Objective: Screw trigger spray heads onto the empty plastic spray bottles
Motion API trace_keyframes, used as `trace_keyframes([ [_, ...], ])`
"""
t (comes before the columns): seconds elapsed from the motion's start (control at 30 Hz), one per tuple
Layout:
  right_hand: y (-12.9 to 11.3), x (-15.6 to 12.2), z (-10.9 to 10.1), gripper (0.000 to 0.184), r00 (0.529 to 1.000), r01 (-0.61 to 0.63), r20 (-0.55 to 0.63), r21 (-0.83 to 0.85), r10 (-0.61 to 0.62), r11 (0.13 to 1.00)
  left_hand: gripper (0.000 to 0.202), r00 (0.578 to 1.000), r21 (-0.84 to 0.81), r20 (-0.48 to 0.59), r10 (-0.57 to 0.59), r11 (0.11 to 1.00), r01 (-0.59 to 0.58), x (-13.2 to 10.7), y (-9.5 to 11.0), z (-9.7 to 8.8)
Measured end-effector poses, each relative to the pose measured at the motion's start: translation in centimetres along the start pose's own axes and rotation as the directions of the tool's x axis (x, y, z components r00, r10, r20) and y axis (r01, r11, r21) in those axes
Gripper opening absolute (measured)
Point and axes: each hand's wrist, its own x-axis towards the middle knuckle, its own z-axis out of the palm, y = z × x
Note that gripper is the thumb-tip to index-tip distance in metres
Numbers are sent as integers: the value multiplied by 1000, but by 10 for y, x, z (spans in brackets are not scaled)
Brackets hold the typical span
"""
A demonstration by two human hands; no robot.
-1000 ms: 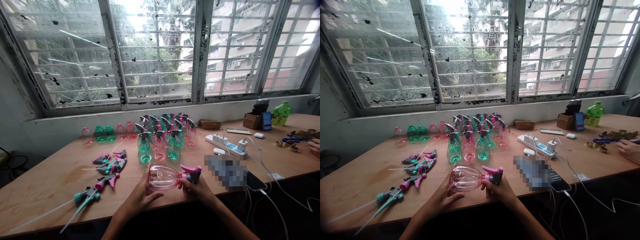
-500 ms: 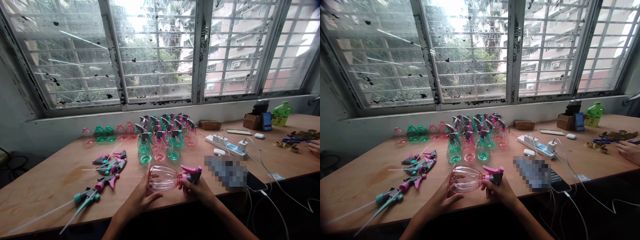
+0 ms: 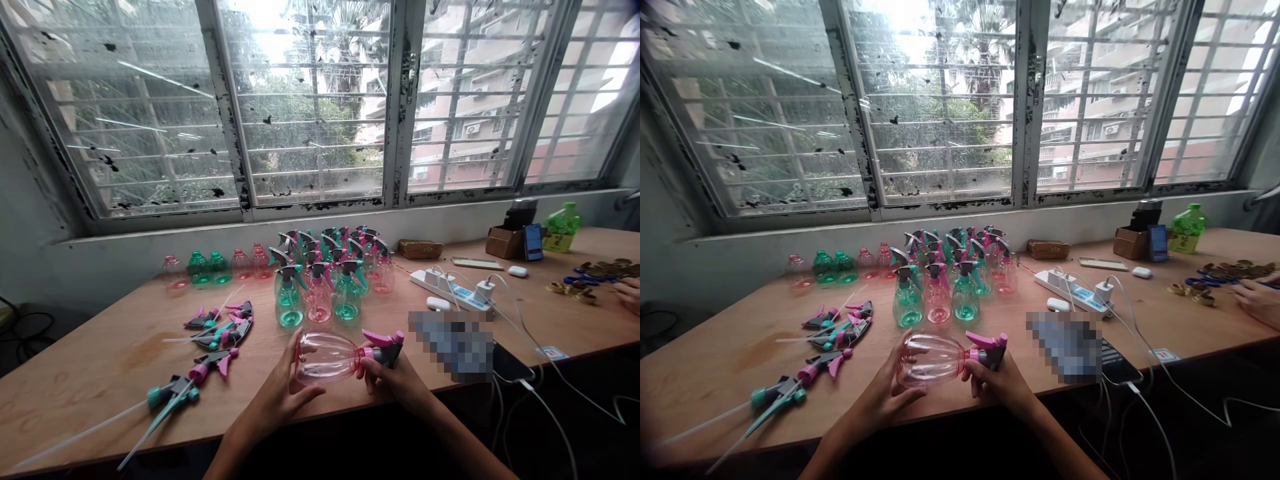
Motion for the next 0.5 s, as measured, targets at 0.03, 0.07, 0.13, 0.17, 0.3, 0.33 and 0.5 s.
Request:
trace_keyframes([
  [0.03, 0, 0, 0, 32, 1000, 3, 4, -1, -3, 1000, 98, 1000, 24, -16, 10, 1000, -10, 0, 0, 0],
  [0.07, 0, 0, 0, 31, 1000, 7, 5, 0, -7, 1000, 95, 999, 47, -37, 22, 999, -20, 1, -1, 0],
  [0.13, -1, 0, 0, 31, 1000, 9, 6, -2, -9, 1000, 90, 997, 79, -72, 41, 996, -35, 2, -6, 1],
  [0.17, -1, 0, 0, 32, 1000, 6, 6, -7, -6, 1000, 87, 996, 92, -80, 42, 995, -34, 3, -8, 1],
  [0.3, -1, 1, 2, 35, 1000, -11, -26, -2, 11, 1000, 85, 991, 226, -131, 31, 974, -1, 4, -9, 0],
  [0.33, -1, 1, 2, 36, 999, -10, -40, 11, 11, 1000, 87, 989, 270, -143, 34, 963, 6, 4, -8, -1],
  [0.5, 1, 0, 1, 33, 998, 23, -59, 85, -18, 996, 82, 998, 192, -57, 33, 981, -22, 3, -8, -8],
])
